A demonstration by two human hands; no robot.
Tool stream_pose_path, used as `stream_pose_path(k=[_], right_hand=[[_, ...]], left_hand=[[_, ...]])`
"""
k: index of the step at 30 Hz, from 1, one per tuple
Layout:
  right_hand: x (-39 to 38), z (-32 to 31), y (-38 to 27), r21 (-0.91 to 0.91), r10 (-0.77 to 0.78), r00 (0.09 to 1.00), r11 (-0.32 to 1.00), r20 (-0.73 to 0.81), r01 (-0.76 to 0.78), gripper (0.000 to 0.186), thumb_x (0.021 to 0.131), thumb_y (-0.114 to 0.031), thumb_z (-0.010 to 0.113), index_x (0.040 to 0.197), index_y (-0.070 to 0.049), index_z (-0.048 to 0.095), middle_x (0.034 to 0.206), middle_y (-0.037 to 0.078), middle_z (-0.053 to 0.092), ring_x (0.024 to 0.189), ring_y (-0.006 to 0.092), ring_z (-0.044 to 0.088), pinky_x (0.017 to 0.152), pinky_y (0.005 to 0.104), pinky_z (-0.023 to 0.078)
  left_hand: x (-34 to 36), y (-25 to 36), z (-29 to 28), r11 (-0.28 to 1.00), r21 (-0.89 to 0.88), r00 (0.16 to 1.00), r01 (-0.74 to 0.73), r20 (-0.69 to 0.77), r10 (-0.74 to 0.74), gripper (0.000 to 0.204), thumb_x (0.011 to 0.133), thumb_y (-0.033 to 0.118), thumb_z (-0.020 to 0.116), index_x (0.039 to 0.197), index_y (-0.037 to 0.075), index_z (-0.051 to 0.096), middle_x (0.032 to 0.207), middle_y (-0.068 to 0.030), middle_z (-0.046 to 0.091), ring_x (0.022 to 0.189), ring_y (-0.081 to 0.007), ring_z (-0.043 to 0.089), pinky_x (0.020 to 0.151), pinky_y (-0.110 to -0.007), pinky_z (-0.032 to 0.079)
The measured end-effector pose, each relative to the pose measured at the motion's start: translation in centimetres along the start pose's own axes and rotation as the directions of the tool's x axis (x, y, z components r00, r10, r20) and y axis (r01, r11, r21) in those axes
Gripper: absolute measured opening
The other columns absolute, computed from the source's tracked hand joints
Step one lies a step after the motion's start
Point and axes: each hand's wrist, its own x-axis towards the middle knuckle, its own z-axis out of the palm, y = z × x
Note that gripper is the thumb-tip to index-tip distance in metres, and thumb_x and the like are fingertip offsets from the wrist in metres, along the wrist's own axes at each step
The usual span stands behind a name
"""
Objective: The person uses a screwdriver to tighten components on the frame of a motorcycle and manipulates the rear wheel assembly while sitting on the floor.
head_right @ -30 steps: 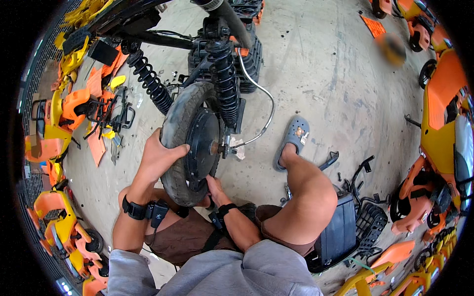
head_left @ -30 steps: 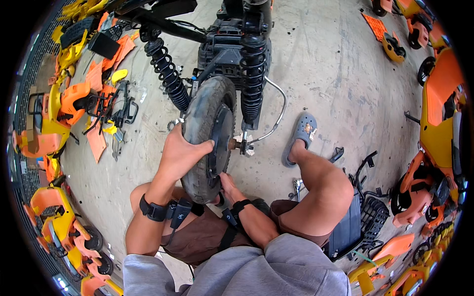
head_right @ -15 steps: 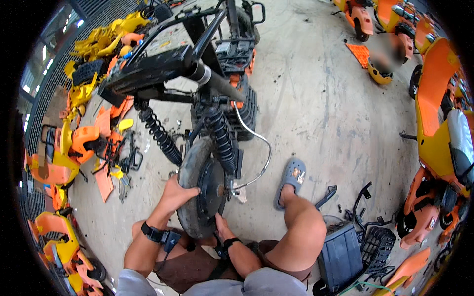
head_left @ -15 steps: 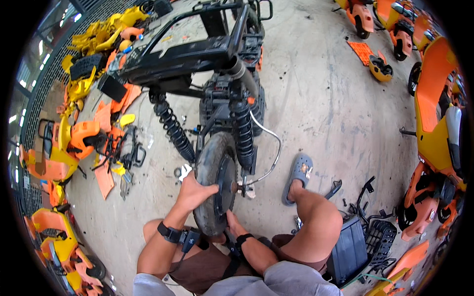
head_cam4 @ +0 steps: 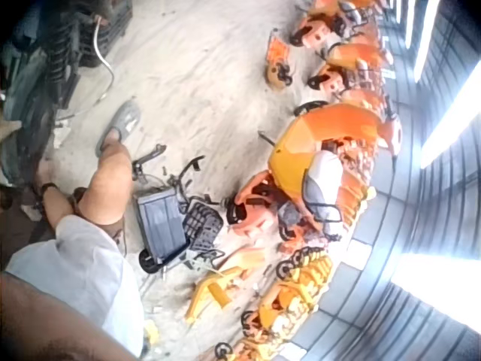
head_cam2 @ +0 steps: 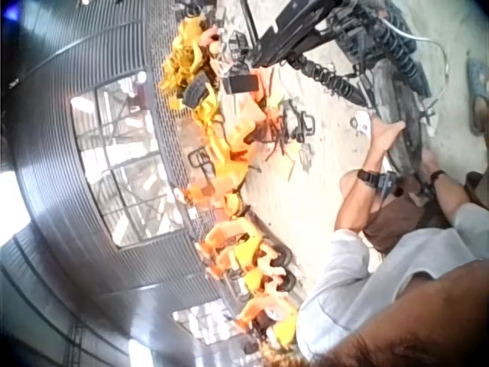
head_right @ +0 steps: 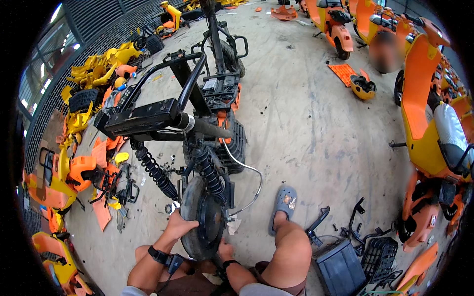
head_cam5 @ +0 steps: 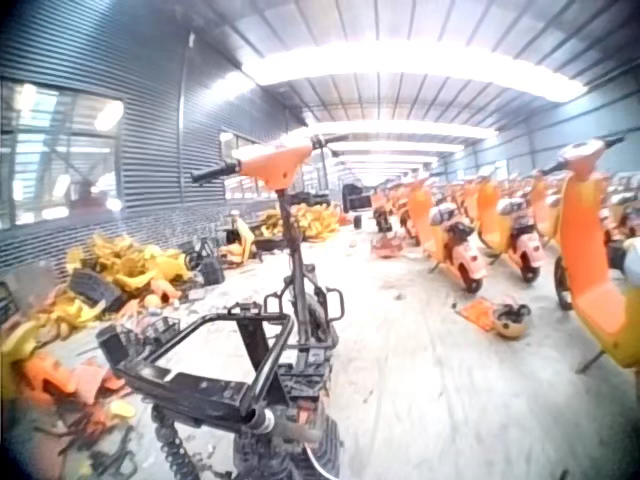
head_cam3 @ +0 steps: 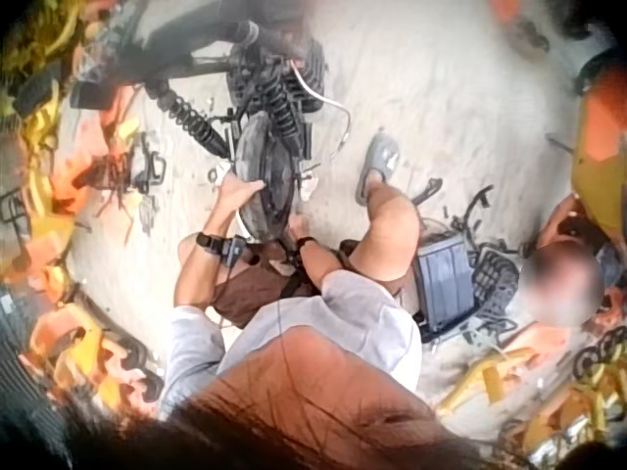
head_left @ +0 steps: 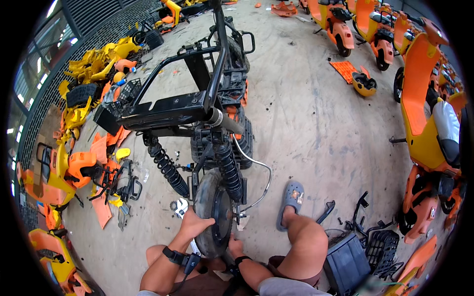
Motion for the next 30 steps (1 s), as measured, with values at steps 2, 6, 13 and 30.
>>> stream_pose_path(k=[2,6,13,30], right_hand=[[4.7,0.6,3.4,0.226,-0.033,0.984,0.971,-0.174,0.072,0.054,0.092,-0.043,0.049,0.081,0.005,0.069,0.083,0.017,0.071,0.073,0.0274,0.068,0.073,0.0343,0.051],[3.5,-2.1,4.7,0.351,0.010,0.989,0.935,-0.146,0.042,0.036,0.091,-0.027,0.048,0.089,0.004,0.066,0.087,0.016,0.071,0.070,0.0223,0.069,0.054,0.0334,0.049],[2.5,-9.5,0.1,0.616,0.070,0.974,0.784,-0.213,0.079,0.023,0.090,-0.015,0.043,0.089,0.001,0.060,0.086,0.016,0.070,0.052,0.0183,0.056,0.040,0.0320,0.038],[-21.8,-22.7,-22.5,0.767,-0.442,0.871,0.629,0.217,0.128,0.031,0.085,-0.010,0.051,0.114,-0.002,0.055,0.101,0.011,0.061,0.067,0.0127,0.050,0.052,0.0234,0.037]], left_hand=[[0.9,1.4,0.3,0.998,0.044,0.998,-0.050,0.034,0.048,0.068,0.059,0.016,0.080,0.115,-0.010,0.053,0.105,-0.0183,0.066,0.095,-0.0252,0.064,0.085,-0.033,0.051],[0.5,-0.5,-0.6,0.998,0.050,0.999,-0.037,0.030,0.036,0.075,0.057,0.029,0.082,0.112,-0.012,0.052,0.101,-0.0246,0.065,0.095,-0.0326,0.065,0.085,-0.036,0.051],[0.2,1.4,0.7,0.993,0.048,0.993,-0.112,0.030,0.110,0.080,0.059,0.039,0.081,0.114,-0.010,0.053,0.103,-0.0251,0.065,0.099,-0.0363,0.064,0.086,-0.038,0.050],[-5.2,1.6,-2.7,0.842,0.449,0.947,-0.298,0.030,0.319,0.085,0.071,0.031,0.076,0.134,-0.009,0.036,0.107,-0.0265,0.059,0.093,-0.0385,0.063,0.074,-0.045,0.052]])
